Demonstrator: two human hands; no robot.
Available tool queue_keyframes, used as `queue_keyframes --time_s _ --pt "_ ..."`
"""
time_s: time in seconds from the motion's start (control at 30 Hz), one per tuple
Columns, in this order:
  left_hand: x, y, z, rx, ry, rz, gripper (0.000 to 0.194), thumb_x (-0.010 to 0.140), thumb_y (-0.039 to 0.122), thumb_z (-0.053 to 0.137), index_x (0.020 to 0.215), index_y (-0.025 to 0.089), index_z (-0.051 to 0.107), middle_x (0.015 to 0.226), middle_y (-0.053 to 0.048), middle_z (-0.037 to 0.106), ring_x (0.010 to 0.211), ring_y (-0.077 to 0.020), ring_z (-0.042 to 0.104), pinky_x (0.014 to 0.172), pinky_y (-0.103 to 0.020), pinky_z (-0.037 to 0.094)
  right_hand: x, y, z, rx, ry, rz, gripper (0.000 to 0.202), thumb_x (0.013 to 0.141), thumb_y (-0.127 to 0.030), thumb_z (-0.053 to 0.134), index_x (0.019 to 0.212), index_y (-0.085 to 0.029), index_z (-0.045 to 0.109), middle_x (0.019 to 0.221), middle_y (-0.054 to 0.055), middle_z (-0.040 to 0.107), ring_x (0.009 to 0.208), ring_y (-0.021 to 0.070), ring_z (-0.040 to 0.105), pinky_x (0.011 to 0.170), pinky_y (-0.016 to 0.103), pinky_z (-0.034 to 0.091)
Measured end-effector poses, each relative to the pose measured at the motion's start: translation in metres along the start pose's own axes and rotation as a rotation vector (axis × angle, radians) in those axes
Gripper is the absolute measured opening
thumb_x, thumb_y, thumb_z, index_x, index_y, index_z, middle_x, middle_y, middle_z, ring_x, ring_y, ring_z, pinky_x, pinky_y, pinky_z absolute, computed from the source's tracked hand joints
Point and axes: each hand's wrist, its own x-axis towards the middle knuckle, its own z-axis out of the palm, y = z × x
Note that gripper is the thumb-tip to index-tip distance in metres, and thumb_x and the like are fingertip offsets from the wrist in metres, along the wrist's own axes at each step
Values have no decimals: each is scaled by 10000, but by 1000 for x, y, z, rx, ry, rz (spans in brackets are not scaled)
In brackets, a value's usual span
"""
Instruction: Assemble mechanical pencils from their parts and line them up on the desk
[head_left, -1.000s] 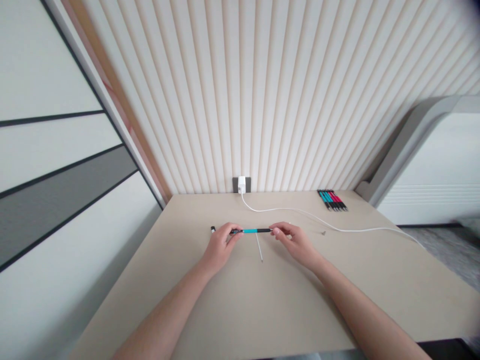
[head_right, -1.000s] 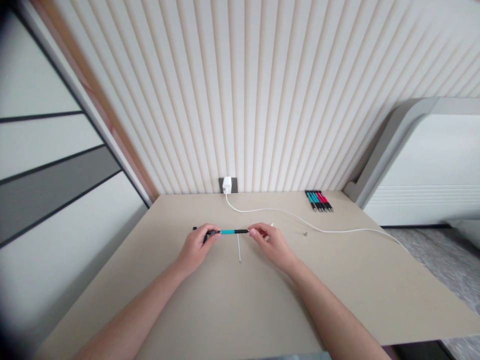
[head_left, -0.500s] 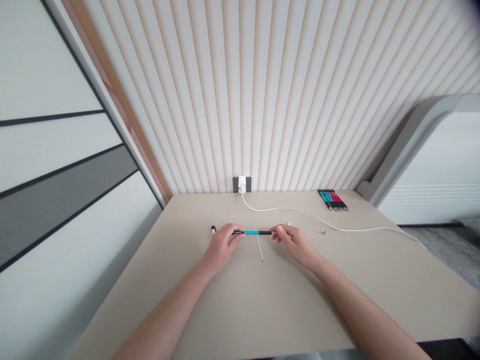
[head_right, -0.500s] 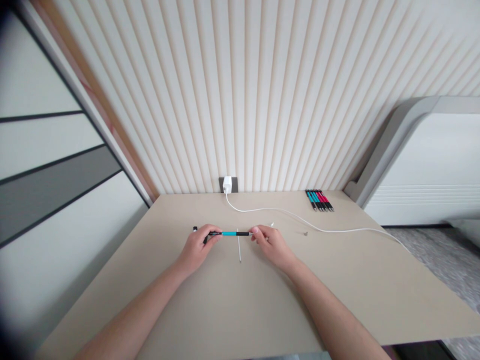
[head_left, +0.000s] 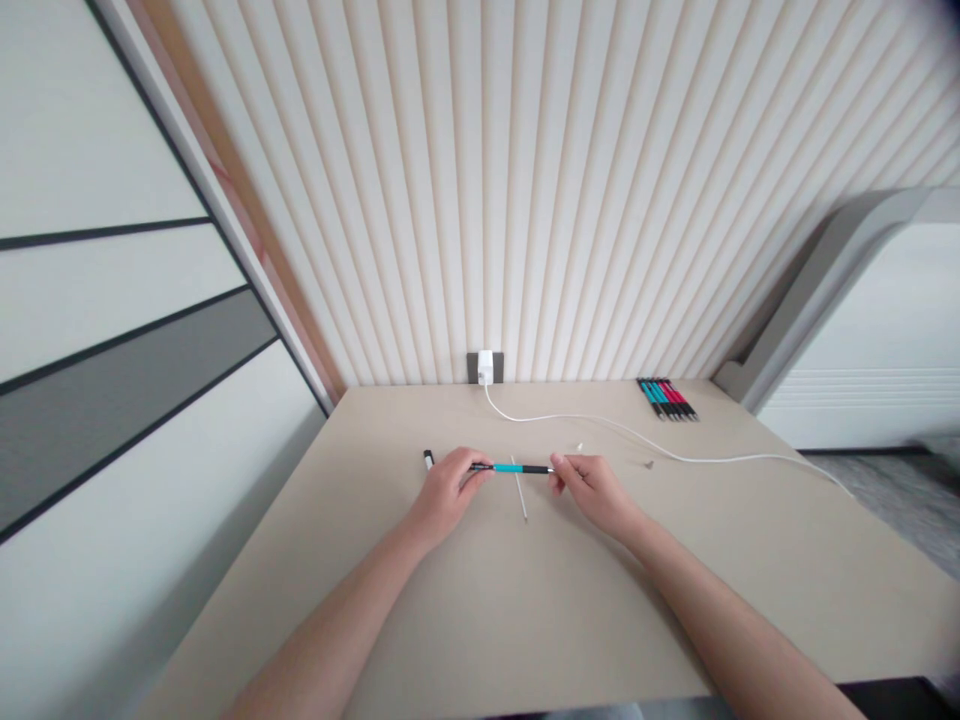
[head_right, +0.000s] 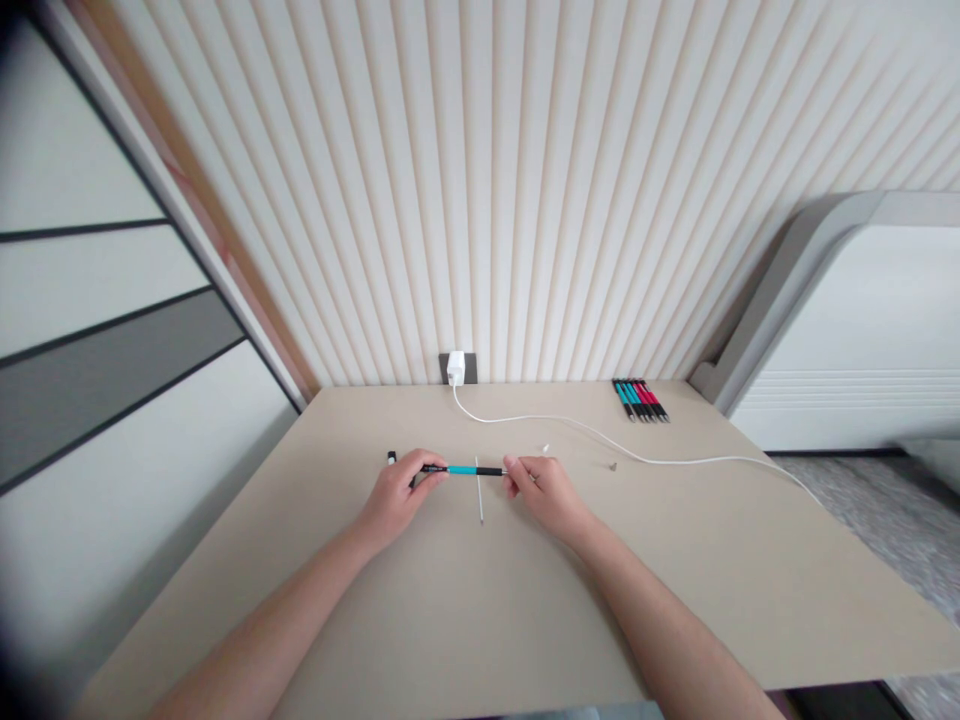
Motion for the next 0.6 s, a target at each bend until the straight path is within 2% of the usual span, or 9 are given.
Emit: queue_keyframes --time_s 0.07,0.17,0.2,0.33,0.47,0.6 --pt "0 1 0 -7 11 -14 69 891 210 554 936 194 603 886 -24 666 823 -153 629 764 -266 487 1 1 0 33 41 -6 478 968 -448 346 736 -173 660 709 42 673 655 156 594 654 280 435" --pt "1 1 0 -11 39 -53 65 891 212 554 930 191 602 883 -22 670 812 -151 626 755 -262 487 1 -1 -3 40 111 -86 286 915 -419 498 992 -193 655 881 48 691 772 173 605 728 295 453" --pt "1 1 0 -13 45 -64 64 891 213 555 928 190 601 880 -21 671 809 -150 626 754 -261 487 2 -2 -4 36 118 -113 262 890 -404 548 1023 -200 646 902 46 688 795 176 604 752 300 454" --pt "1 0 0 -16 48 -60 63 886 212 562 930 188 599 879 -21 671 806 -148 627 753 -261 488 1 -4 -5 12 106 -132 193 875 -377 575 903 -206 661 863 38 681 808 179 600 731 292 454" --pt "0 -1 0 -5 20 -22 65 880 220 573 928 190 606 873 -23 666 805 -152 630 761 -268 489 1 -4 -3 -20 70 -71 290 920 -398 484 792 -192 643 780 35 670 753 170 594 595 252 427" --pt "0 -1 -1 -15 -1 -17 82 883 223 572 947 195 615 885 -26 665 824 -155 632 775 -273 487 -1 -6 -3 -68 -8 -53 400 956 -410 396 691 -178 586 629 8 613 613 134 548 569 242 396"
